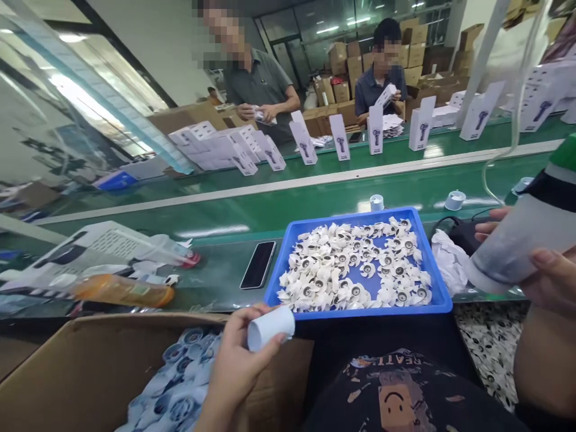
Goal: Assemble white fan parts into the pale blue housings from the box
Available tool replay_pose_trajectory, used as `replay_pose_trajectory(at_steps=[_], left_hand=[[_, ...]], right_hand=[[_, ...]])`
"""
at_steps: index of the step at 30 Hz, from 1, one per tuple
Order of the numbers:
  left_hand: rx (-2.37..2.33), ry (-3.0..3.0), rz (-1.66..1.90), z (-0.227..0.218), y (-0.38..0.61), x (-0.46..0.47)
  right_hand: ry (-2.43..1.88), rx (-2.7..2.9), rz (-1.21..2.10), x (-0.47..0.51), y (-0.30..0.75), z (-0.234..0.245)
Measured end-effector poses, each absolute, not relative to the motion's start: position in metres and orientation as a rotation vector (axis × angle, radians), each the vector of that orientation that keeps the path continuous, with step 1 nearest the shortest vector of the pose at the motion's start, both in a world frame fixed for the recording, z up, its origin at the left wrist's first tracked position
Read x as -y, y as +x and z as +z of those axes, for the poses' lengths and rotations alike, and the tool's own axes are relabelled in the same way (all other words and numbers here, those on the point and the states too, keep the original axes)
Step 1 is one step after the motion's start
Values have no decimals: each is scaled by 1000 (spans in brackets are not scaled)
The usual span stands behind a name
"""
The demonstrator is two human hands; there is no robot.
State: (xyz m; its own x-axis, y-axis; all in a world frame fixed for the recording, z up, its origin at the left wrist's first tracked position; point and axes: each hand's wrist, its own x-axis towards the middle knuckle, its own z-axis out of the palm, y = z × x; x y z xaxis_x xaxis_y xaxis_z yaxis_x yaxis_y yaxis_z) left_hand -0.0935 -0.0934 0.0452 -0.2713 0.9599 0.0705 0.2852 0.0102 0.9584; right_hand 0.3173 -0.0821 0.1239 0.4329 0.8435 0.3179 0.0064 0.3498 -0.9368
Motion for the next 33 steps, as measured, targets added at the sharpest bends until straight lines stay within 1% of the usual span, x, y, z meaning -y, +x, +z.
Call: replay_pose_trajectory(at_steps=[2,5,7,9,11,13,15,20,25,28,30,33], left_hand=[[-1375,1135,1201,45,-78,84],[-1032,904,1183,42,-48,71],[-931,968,1131,41,-21,64],[-907,1289,1017,43,9,59],[-883,1722,943,51,38,58],[-823,2061,937,63,61,60],[-745,2222,990,73,77,63],[-689,2268,1094,84,89,74],[-734,2221,1048,84,88,78],[-758,2196,1021,86,90,80],[-755,2180,965,88,92,81],[-744,2196,728,83,83,75]], right_hand=[[-1082,963,718,87,318,125],[-1014,983,828,94,319,126],[-937,1023,991,97,312,130],[-810,1023,1083,97,296,136],[-687,992,1072,95,274,143],[-581,997,1052,90,254,147],[-498,1016,1050,86,239,150],[-493,1013,1015,87,228,150],[-681,1106,955,93,229,151],[-715,1131,931,91,227,150],[-698,1141,922,88,227,149],[-755,1149,870,87,239,148]])
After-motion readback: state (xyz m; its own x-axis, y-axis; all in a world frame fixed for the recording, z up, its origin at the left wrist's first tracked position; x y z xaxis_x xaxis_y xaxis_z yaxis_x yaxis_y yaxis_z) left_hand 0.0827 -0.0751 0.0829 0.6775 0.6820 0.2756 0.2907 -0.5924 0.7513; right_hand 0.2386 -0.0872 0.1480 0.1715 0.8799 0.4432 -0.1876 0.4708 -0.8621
